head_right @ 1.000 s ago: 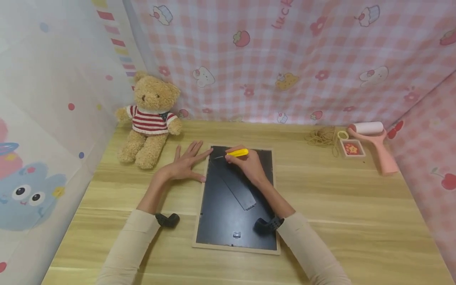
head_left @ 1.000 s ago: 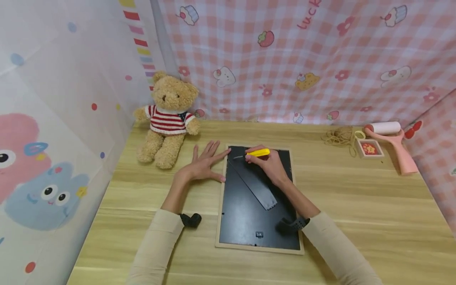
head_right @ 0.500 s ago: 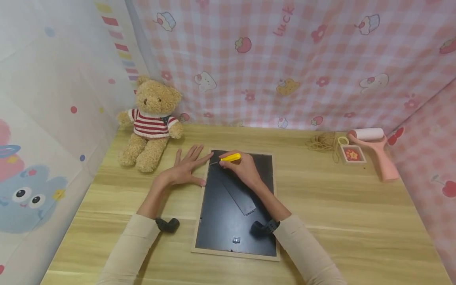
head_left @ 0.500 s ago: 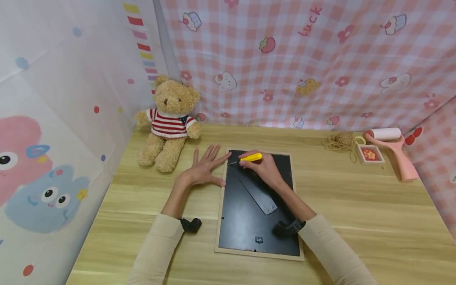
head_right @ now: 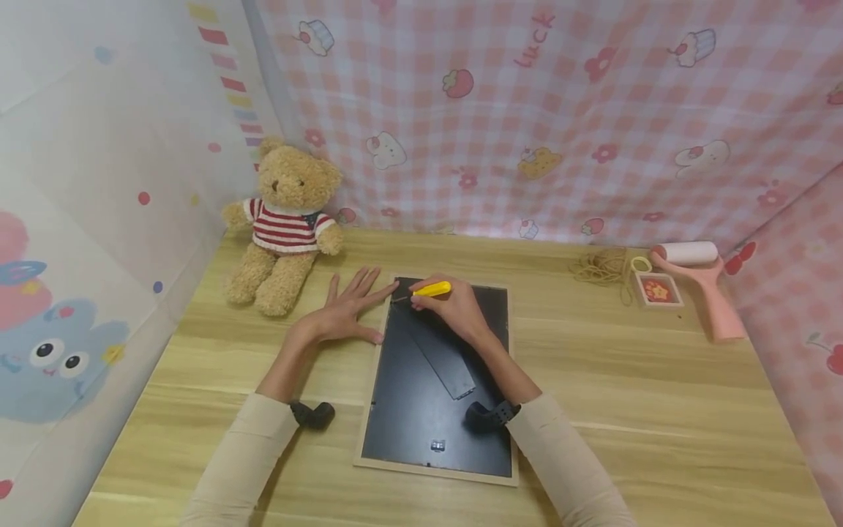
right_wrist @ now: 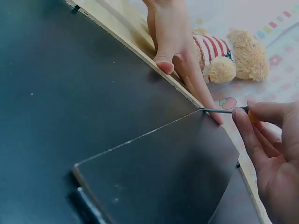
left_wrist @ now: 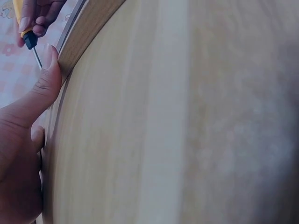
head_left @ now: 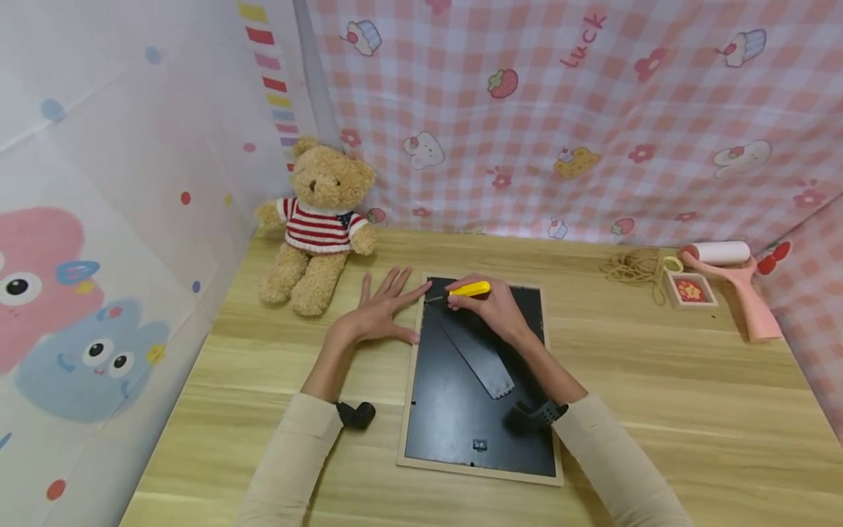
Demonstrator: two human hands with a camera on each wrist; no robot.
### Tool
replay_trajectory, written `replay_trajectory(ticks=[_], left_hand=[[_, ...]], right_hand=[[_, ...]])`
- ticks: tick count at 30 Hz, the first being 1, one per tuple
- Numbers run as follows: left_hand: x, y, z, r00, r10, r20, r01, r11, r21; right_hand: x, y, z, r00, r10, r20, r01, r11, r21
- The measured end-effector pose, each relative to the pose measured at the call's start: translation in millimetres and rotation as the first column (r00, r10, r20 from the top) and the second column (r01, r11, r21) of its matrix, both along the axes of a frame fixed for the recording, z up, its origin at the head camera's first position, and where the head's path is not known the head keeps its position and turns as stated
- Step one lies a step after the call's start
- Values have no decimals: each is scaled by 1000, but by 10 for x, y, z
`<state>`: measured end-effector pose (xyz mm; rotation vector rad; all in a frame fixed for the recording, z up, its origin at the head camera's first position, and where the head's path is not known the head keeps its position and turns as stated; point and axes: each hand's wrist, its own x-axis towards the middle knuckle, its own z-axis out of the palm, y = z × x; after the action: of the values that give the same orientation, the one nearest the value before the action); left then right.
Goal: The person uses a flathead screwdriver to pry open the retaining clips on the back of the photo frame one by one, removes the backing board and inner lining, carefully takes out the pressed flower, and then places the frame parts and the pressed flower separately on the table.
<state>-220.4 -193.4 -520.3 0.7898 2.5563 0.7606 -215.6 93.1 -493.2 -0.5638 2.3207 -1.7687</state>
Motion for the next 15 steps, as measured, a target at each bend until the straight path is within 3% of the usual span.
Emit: replay_trajectory(ticks=[15], left_hand=[[-15, 8, -36, 1000, 10, 6, -10, 1000, -2]], right_hand=[[41, -1, -31, 994, -62, 87, 68, 995, -66]])
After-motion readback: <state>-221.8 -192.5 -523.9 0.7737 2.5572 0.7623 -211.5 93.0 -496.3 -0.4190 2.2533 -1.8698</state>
